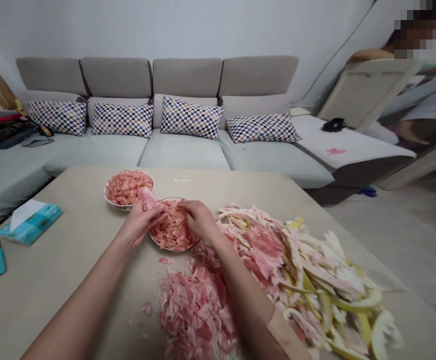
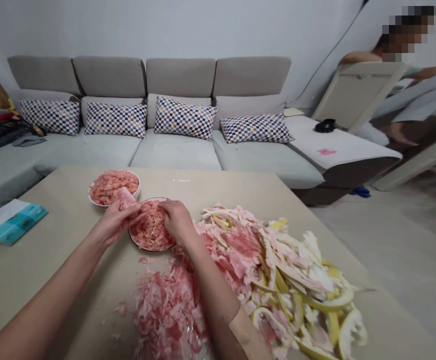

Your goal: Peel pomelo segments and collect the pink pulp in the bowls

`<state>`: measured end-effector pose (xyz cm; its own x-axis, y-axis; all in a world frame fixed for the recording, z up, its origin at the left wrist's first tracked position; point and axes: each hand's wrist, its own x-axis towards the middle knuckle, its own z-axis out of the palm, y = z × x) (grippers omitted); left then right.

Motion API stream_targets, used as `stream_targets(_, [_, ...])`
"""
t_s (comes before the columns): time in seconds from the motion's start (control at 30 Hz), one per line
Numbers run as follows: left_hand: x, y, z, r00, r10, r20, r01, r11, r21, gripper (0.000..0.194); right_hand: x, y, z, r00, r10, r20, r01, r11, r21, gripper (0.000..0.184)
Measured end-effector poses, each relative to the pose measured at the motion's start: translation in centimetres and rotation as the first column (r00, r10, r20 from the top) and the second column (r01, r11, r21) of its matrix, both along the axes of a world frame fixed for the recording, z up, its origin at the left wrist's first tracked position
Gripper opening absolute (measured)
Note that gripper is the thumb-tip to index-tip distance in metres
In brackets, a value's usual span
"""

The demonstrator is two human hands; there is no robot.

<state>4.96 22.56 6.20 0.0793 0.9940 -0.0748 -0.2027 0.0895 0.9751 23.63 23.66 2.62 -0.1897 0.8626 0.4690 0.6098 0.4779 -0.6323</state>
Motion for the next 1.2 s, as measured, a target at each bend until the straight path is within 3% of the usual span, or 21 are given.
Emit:
stream_targets(0.07, [-0.4, -1.1, -0.4, 0.992, 0.01, 0.128, -0.003, 0.998, -0.057, 0.015, -0.2, 0.3, 0.1, 1.0, 0.01, 0.029, -0.009, 1.0, -0.008, 0.032])
stream_targets(0.17, [-0.7, -2.5, -0.8, 0.904, 0.067, 0.422, 0.028, 0.976, -0.215, 0.003, -0.3, -0.3, 0.9, 0.999, -0.034, 0.016, 0.034, 0.999, 0.008, 0.031])
stream_targets(0.23, [-0.9, -3.2, -0.9, 0.85, 0.091, 0.519, 0.058, 0.963, -0.265, 0.007, -0.3, -1.3, 1.7, 0.998, -0.059, -0.009, 0.059, 0.998, 0.027, 0.03])
stream_targets(0.33, [-0.9, -4.4, -0.9, 0.82, 0.064, 0.568, 0.066, 0.976, -0.207, 0.011, -0.5, -3.5, 3.2, 0.998, -0.036, -0.044, 0.037, 0.999, 0.028, 0.023])
stream_targets(0.4, [-0.8, -5.5, -0.9, 0.813, 0.027, 0.581, 0.07, 0.987, -0.144, 0.009, -1.0, -5.0, 4.0, 0.993, 0.046, -0.104, -0.048, 0.999, -0.012, 0.019])
stream_targets(0.47, [-0.6, -6.7, -1.1, 0.815, -0.007, 0.579, 0.085, 0.991, -0.107, 0.002, -1.4, -6.4, 4.4, 0.981, 0.117, -0.155, -0.126, 0.991, -0.052, 0.016])
stream_targets(0.6, [-0.5, -9.3, -1.7, 0.836, -0.037, 0.547, 0.087, 0.994, -0.066, 0.013, -2.1, -8.7, 4.3, 0.95, 0.181, -0.255, -0.223, 0.963, -0.15, 0.014])
stream_targets(0.67, [-0.6, -10.4, -2.0, 0.872, -0.007, 0.489, 0.069, 0.992, -0.108, 0.013, -2.2, -9.4, 4.0, 0.941, 0.169, -0.293, -0.231, 0.954, -0.191, 0.014])
stream_targets(0.77, [-0.9, -11.5, -2.4, 0.928, 0.045, 0.371, 0.022, 0.984, -0.174, 0.027, -2.3, -10.1, 3.8, 0.941, 0.187, -0.282, -0.248, 0.948, -0.198, 0.014])
stream_targets(1.0, [-1.5, -11.7, -3.1, 0.982, 0.006, 0.188, -0.006, 1.0, -0.003, 0.028, -2.5, -10.9, 4.9, 0.949, 0.254, -0.188, -0.277, 0.955, -0.108, 0.013])
stream_targets(1.2, [-1.8, -11.8, -3.1, 0.993, 0.018, 0.117, -0.022, 0.999, 0.04, 0.019, -2.3, -11.5, 4.7, 0.957, 0.262, -0.124, -0.275, 0.956, -0.099, 0.015])
